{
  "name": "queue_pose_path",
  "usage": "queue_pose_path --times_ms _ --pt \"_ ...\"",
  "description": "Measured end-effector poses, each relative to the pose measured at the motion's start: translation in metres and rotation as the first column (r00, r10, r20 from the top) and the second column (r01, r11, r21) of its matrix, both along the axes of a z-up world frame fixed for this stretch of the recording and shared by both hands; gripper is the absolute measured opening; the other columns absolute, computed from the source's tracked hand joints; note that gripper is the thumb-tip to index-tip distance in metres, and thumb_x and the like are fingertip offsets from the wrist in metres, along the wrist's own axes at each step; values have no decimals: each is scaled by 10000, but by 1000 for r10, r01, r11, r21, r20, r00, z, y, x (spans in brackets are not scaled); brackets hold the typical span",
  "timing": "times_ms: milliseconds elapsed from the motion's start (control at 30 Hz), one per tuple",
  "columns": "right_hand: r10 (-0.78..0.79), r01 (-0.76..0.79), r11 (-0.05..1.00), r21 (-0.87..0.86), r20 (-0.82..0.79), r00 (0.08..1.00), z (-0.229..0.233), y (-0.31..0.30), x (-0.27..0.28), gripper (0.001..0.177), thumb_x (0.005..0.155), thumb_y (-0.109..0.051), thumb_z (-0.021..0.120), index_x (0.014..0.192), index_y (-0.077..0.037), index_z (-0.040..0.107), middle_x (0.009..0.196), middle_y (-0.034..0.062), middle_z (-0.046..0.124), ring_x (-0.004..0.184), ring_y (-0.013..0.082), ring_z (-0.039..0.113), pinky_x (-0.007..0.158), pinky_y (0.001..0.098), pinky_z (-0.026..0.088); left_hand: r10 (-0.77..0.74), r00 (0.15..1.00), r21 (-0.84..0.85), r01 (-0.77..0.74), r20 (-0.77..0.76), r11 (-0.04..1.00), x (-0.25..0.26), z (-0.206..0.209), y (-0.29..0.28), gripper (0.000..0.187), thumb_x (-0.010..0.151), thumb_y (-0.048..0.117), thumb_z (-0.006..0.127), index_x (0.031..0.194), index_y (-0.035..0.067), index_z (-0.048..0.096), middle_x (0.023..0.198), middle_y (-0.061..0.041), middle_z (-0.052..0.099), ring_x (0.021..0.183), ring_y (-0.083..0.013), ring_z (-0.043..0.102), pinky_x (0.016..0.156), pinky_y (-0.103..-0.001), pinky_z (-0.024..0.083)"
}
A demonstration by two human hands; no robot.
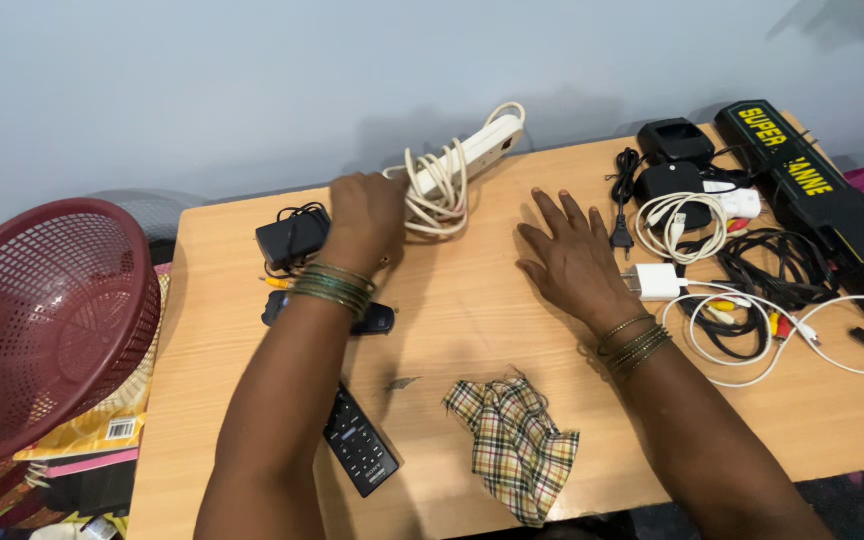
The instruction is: The person wipes a power strip, an adapter, and several remote controls with a cloth, including winding the cord around the power strip.
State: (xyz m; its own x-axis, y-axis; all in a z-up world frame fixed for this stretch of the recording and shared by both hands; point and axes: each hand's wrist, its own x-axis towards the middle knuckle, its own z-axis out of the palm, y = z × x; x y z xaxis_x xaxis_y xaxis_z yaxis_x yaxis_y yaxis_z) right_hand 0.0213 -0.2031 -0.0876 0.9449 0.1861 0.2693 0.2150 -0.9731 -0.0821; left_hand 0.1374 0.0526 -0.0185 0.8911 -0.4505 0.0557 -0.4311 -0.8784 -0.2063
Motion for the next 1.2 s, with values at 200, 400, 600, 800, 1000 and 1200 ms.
queue_pose_path --times_ms 200,400,600,800,1000,1200 --pt "-14 14 1000 3 0 1000 -1 3 -2 484 889 -388 684 1293 -123 657 1618 138 344 1480 417 284 1136 649 264 12 989 21 -15 145 1000 -19 -37 -18 369 968 115 630 1334 157 612 883 -49 746 831 -290 742 668 -467 511" --pt "9 -9 1000 -9 28 1000 -2 3 -3 493 903 -395 675 1316 -127 652 1618 133 351 1477 409 301 1146 646 271 172 975 23 -170 -138 985 -47 -27 -39 811 913 223 648 1596 175 213 1163 -257 596 1076 -493 629 875 -783 423" --pt "26 -26 999 22 11 1000 -3 7 -5 512 896 -399 667 1325 -121 644 1612 137 341 1479 415 280 1136 650 258 156 916 -159 -228 -369 961 -51 -7 -21 1028 853 179 723 1631 367 78 1440 -341 366 1139 -537 588 870 -648 520" --pt "38 -37 999 34 -2 999 -6 10 -5 501 913 -414 649 1324 -129 642 1631 123 325 1492 401 276 1151 641 257 349 935 -108 -353 -59 929 -24 -49 -24 986 914 407 710 1652 440 58 1172 -306 559 957 -437 653 636 -533 568" --pt "18 -18 1000 -4 -21 1000 -9 10 -2 508 908 -420 654 1322 -128 640 1632 120 319 1488 400 274 1144 645 262 333 931 89 -348 147 933 -39 -43 -35 1138 800 586 768 1666 364 64 1081 -219 562 848 -375 607 608 -514 512" --pt "8 -8 1000 -8 -23 1000 -2 10 -5 535 899 -437 655 1334 -126 631 1628 118 324 1484 399 278 1138 641 253 277 950 77 -290 145 954 -47 -38 -31 1036 823 563 755 1638 355 149 1157 -276 546 878 -396 613 669 -559 557"
